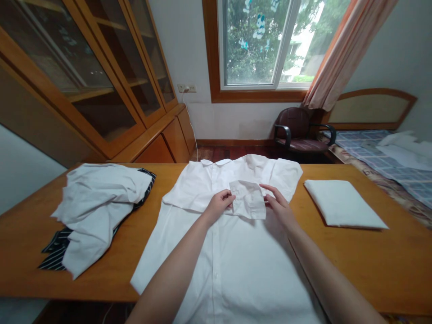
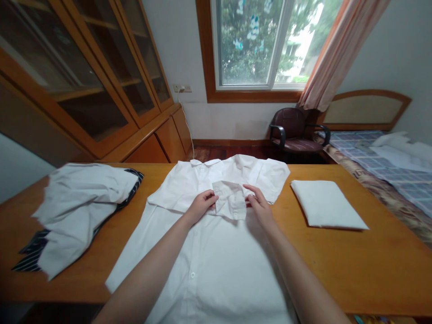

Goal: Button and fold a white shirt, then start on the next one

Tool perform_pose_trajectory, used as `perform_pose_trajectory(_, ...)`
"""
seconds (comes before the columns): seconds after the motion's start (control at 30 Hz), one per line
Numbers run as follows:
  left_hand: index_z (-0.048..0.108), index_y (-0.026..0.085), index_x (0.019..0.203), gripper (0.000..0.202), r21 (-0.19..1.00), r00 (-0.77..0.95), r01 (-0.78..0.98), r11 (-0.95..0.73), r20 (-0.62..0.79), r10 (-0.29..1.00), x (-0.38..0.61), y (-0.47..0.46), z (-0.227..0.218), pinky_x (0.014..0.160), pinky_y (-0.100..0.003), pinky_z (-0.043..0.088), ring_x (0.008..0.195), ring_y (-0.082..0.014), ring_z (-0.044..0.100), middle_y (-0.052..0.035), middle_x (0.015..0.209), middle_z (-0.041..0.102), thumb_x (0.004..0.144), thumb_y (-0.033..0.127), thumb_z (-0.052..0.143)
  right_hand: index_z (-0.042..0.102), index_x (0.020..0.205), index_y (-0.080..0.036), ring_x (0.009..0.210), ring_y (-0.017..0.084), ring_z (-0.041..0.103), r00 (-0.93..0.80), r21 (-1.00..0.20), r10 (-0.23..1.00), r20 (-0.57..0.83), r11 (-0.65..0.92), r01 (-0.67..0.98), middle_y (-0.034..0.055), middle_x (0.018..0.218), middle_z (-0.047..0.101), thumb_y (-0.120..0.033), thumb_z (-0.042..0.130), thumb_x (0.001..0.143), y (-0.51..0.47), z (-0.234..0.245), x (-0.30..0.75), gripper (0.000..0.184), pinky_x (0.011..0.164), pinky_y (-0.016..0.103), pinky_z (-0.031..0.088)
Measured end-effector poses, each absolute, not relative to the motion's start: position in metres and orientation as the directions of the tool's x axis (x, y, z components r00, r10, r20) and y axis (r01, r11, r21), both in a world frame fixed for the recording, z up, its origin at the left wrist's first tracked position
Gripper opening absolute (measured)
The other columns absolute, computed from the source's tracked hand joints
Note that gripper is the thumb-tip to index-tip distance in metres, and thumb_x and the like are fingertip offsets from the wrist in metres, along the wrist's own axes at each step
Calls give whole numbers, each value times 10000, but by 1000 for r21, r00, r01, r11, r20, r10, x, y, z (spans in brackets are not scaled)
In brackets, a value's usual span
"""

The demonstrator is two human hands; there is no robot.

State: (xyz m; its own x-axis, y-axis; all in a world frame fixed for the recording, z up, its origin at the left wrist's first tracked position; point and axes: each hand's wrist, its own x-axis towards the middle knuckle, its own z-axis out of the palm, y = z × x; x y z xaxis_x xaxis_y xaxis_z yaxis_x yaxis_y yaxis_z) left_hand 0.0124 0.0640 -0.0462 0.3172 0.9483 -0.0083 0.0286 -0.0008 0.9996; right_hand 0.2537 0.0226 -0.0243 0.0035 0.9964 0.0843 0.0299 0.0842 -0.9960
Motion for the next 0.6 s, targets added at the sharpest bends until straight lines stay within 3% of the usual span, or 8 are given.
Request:
perform_pose_trajectory(0.1, 578, 180, 829, 316, 998, 289, -35, 51, -38, 956, 10, 65, -45, 536, -210, 351, 527, -91, 487, 61, 584, 532, 762, 457, 714, 581, 1314, -319, 926, 192, 608, -167, -893, 942, 290, 329, 308, 88, 1482, 440, -268, 546, 873, 13, -26, 261, 445, 801, 388, 552)
perform_pose_trajectory(0.2, 581, 180, 888, 346, 995, 284, -65, 73, -52, 957, 9, 65, -46, 497, -199, 302, 506, -81, 445, 72, 580, 505, 750, 461, 728, 584, 1329, -335, 1008, 214, 591, -301, -722, 882, 363, 470, 507, 77, 1546, 363, -164, 571, 834, 5, -28, 264, 525, 860, 428, 545)
perform_pose_trajectory(0.3, 585, 175, 881, 339, 995, 303, -73, 73, -48, 952, 9, 65, -46, 507, -199, 307, 518, -76, 444, 69, 596, 504, 756, 452, 733, 711, 1125, -319, 1083, 245, 574, -404, -604, 840, 361, 541, 585, 56, 1540, 393, -121, 584, 830, 2, -22, 261, 377, 872, 423, 527)
perform_pose_trajectory(0.37, 587, 172, 857, 325, 994, 314, -81, 74, -45, 948, 9, 66, -46, 527, -201, 328, 532, -78, 456, 63, 611, 512, 765, 449, 730, 745, 955, -297, 1059, 244, 590, -409, -598, 831, 378, 556, 577, 54, 1514, 432, -159, 591, 863, 5, -13, 256, 227, 861, 408, 515)
perform_pose_trajectory(0.43, 605, 167, 863, 309, 993, 326, -101, 63, -27, 945, 8, 66, -46, 579, -210, 383, 590, -94, 506, 40, 669, 558, 774, 438, 723, 735, 860, -280, 993, 229, 615, -398, -646, 837, 376, 545, 534, 72, 1405, 541, -248, 615, 890, 13, -3, 249, 128, 865, 393, 503)
perform_pose_trajectory(0.5, 635, 159, 894, 292, 993, 331, -118, 28, 13, 944, 7, 66, -46, 691, -243, 455, 723, -133, 583, 2, 778, 622, 779, 414, 720, 714, 844, -269, 895, 213, 632, -405, -718, 856, 323, 500, 485, 77, 1123, 676, -330, 639, 889, 23, 5, 241, 106, 831, 362, 496)
perform_pose_trajectory(0.6, 665, 159, 958, 290, 992, 341, -124, -30, 71, 938, 5, 66, -46, 867, -314, 488, 946, -201, 626, -45, 958, 677, 776, 377, 723, 669, 939, -259, 667, 170, 582, -333, -813, 924, 186, 336, 477, -7, 712, 615, -389, 659, 866, 38, 8, 227, 149, 665, 294, 453)
